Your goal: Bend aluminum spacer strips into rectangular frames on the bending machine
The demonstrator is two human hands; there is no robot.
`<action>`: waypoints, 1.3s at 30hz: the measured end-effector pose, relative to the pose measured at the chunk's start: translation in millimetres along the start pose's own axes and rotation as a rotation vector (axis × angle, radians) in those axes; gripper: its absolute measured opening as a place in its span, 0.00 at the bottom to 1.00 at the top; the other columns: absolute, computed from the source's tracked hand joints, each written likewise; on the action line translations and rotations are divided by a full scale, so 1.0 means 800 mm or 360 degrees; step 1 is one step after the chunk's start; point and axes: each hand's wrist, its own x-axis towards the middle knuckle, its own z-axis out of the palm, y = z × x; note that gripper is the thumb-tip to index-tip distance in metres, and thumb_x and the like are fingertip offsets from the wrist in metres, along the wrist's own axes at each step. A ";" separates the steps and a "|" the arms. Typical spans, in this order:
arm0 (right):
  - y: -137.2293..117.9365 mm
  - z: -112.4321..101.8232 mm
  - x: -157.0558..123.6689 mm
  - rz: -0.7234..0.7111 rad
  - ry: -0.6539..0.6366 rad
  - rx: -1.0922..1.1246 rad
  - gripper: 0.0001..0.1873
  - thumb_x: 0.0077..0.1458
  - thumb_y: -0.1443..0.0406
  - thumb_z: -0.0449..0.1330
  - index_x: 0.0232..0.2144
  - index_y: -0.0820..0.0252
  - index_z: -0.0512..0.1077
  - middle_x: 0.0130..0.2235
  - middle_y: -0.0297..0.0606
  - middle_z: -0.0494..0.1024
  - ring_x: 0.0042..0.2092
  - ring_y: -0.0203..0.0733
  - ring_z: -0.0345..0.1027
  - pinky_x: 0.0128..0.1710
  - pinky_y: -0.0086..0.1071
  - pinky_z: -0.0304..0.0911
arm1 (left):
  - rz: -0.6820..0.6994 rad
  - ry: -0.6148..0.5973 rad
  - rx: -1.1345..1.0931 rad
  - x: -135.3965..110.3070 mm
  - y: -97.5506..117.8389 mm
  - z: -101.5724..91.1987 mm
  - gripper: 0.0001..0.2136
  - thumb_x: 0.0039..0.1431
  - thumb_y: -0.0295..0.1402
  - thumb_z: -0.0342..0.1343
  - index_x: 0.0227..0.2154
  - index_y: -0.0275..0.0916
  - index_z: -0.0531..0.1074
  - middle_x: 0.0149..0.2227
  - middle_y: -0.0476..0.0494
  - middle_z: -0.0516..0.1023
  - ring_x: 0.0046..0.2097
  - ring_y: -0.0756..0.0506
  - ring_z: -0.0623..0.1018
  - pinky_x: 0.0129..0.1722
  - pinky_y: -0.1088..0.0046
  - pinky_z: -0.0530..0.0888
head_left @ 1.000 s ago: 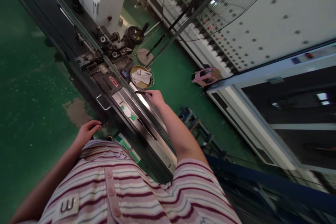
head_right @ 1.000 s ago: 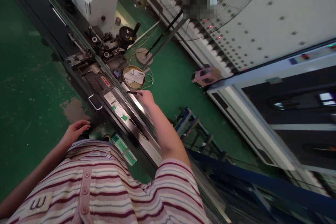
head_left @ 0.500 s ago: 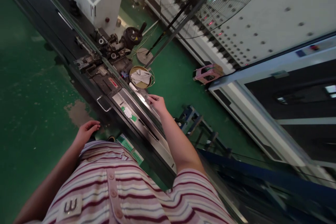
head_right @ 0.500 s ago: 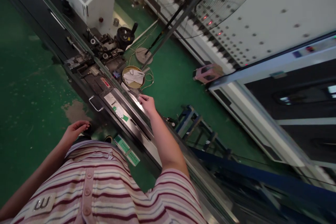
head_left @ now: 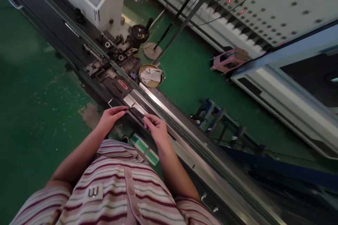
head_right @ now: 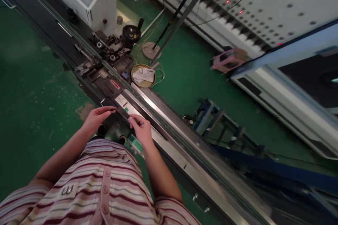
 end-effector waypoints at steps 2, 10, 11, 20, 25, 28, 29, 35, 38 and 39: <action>-0.006 0.012 -0.007 -0.0066 0.0036 -0.0149 0.18 0.54 0.52 0.64 0.39 0.59 0.80 0.21 0.32 0.72 0.24 0.36 0.62 0.26 0.30 0.56 | 0.0016 -0.0001 0.0064 0.004 0.011 0.001 0.21 0.49 0.42 0.69 0.44 0.37 0.81 0.47 0.37 0.82 0.50 0.38 0.80 0.54 0.61 0.73; -0.003 0.059 -0.019 -0.0153 0.0121 -0.0332 0.13 0.57 0.55 0.62 0.38 0.53 0.82 0.32 0.37 0.80 0.28 0.40 0.69 0.30 0.33 0.62 | -0.0040 0.0068 0.0361 0.017 0.020 -0.041 0.17 0.44 0.43 0.72 0.34 0.36 0.82 0.35 0.40 0.84 0.38 0.42 0.81 0.43 0.66 0.75; -0.001 0.063 -0.020 -0.0136 0.0124 -0.0291 0.13 0.57 0.55 0.62 0.38 0.53 0.82 0.31 0.37 0.80 0.28 0.40 0.69 0.30 0.33 0.62 | -0.0076 0.0050 0.0383 0.019 0.019 -0.047 0.17 0.43 0.43 0.72 0.33 0.36 0.82 0.33 0.40 0.84 0.37 0.42 0.81 0.42 0.67 0.75; 0.031 0.005 -0.011 0.0140 0.0822 0.0550 0.21 0.45 0.51 0.69 0.36 0.59 0.77 0.19 0.28 0.67 0.22 0.32 0.55 0.21 0.26 0.46 | -0.0157 -0.0050 0.0631 0.039 0.016 -0.076 0.17 0.44 0.45 0.70 0.31 0.37 0.79 0.33 0.40 0.83 0.36 0.41 0.80 0.41 0.64 0.76; 0.053 -0.024 0.012 0.0268 0.0640 0.0669 0.21 0.44 0.51 0.70 0.34 0.60 0.76 0.19 0.28 0.67 0.21 0.30 0.52 0.21 0.26 0.43 | -0.0211 -0.0012 0.0618 0.044 0.009 -0.039 0.19 0.43 0.46 0.70 0.33 0.38 0.79 0.32 0.41 0.83 0.34 0.42 0.80 0.39 0.64 0.77; 0.054 -0.022 0.031 0.0297 0.0526 0.0673 0.22 0.44 0.49 0.70 0.34 0.60 0.77 0.19 0.28 0.67 0.21 0.30 0.52 0.21 0.26 0.44 | -0.0216 0.0012 0.0671 0.050 0.009 -0.016 0.18 0.43 0.48 0.70 0.31 0.38 0.80 0.33 0.41 0.83 0.35 0.40 0.81 0.41 0.62 0.77; 0.053 -0.020 0.037 0.0303 0.0497 0.0668 0.23 0.44 0.48 0.69 0.34 0.59 0.77 0.19 0.29 0.67 0.21 0.31 0.52 0.20 0.27 0.45 | -0.0215 0.0004 0.0676 0.054 0.010 -0.011 0.18 0.43 0.47 0.70 0.31 0.38 0.81 0.34 0.40 0.84 0.36 0.40 0.81 0.43 0.61 0.77; 0.038 -0.013 0.061 0.0342 0.0449 0.0640 0.24 0.44 0.47 0.69 0.36 0.58 0.77 0.19 0.29 0.68 0.20 0.31 0.52 0.20 0.27 0.45 | -0.0224 -0.0068 0.0564 0.093 0.024 -0.001 0.16 0.41 0.42 0.73 0.32 0.38 0.81 0.41 0.38 0.84 0.44 0.40 0.81 0.51 0.61 0.75; 0.037 -0.014 0.071 0.0375 0.0541 0.0631 0.25 0.43 0.47 0.70 0.35 0.59 0.76 0.19 0.29 0.69 0.21 0.31 0.54 0.21 0.27 0.45 | -0.0184 -0.0167 0.0526 0.119 0.033 0.002 0.15 0.41 0.41 0.73 0.29 0.38 0.79 0.42 0.38 0.83 0.44 0.40 0.81 0.50 0.62 0.76; 0.036 -0.014 0.075 0.0373 0.0592 0.0636 0.25 0.43 0.47 0.70 0.35 0.59 0.76 0.20 0.29 0.69 0.21 0.32 0.54 0.21 0.26 0.46 | -0.0193 -0.0219 0.0537 0.128 0.038 0.001 0.16 0.41 0.42 0.73 0.29 0.38 0.79 0.40 0.38 0.83 0.43 0.40 0.81 0.48 0.62 0.76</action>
